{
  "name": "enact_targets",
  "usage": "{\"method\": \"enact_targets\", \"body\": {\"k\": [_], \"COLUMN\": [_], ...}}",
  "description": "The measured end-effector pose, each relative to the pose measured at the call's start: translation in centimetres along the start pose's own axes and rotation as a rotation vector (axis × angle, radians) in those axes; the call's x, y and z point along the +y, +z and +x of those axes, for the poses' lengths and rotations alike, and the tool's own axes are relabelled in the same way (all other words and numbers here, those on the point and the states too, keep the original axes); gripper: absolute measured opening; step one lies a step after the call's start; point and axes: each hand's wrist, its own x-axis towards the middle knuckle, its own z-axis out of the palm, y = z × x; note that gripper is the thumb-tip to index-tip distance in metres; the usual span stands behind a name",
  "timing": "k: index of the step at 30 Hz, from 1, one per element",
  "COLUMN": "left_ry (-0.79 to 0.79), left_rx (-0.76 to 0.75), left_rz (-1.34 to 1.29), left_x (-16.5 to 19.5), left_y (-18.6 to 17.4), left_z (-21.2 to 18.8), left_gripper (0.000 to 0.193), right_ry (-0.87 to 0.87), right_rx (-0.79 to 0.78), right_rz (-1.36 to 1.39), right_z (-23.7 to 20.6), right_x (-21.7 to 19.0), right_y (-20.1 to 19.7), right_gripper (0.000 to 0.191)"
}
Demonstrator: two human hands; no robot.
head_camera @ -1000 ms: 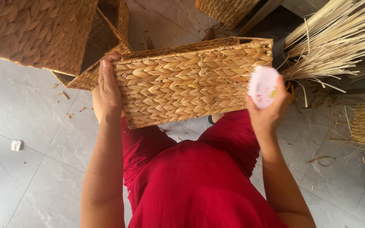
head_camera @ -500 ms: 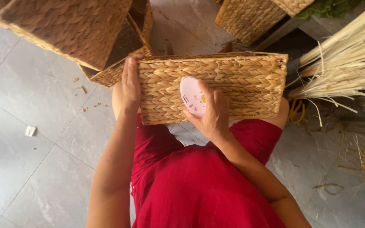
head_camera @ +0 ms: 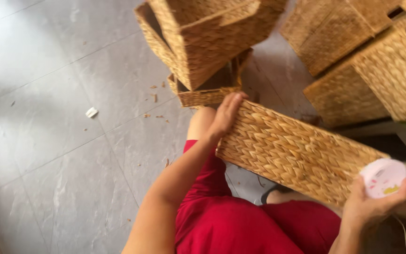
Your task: The person sits on the floor and brushes woven water-hyacinth storage baskets with a pink bristle brush, rotating each basket to brush its sides and edges, then sets it aside and picks up the next basket.
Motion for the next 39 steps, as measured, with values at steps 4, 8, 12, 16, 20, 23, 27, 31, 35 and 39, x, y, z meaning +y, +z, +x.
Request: {"method": "enact_targets", "body": {"k": [4,8,12,16,20,23,27,31,35,39], "left_ry": [0.033,0.051,0.040,0.022,-0.007,-0.017,0.016,0.028,0.036,0.002], "left_rx": [0.012,0.019,0.016,-0.005,-0.023,-0.032,-0.031,-0.041,-0.029,-0.014], "left_rz": [0.038,0.068,0.036,0.032,0.078,0.076,0.076,0.062,0.069,0.039], "left_x": [-0.2,0.1,0.2,0.2,0.1,0.1,0.0,0.2,0.6,0.8], "left_y": [-0.2,-0.4,-0.6,-0.7,-1.0,-1.0,-0.9,-1.0,-1.0,-0.8], "left_z": [-0.1,0.0,0.1,0.3,0.5,0.8,1.0,0.8,0.7,0.6], "left_gripper": [0.046,0.047,0.048,0.049,0.051,0.052,0.052,0.052,0.051,0.048], "right_ry": [-0.236,-0.421,-0.496,-0.514,-0.333,-0.203,0.038,0.098,-0.208,-0.447], "right_rx": [-0.099,-0.224,-0.396,-0.384,-0.280,-0.174,-0.136,-0.139,-0.206,-0.251], "right_rz": [0.159,0.139,0.010,0.036,-0.042,-0.029,0.098,0.229,0.147,0.107], "right_z": [-1.8,-2.6,-3.5,-2.5,-1.3,-0.5,0.6,0.3,-0.9,-1.5], "right_x": [-7.3,-16.1,-22.0,-21.0,-14.5,-8.6,-4.0,-5.5,-11.7,-19.6], "right_y": [5.4,9.6,12.1,12.0,9.3,5.4,2.0,4.5,8.8,11.8], "right_gripper": [0.085,0.092,0.095,0.096,0.096,0.091,0.086,0.089,0.096,0.092]}}
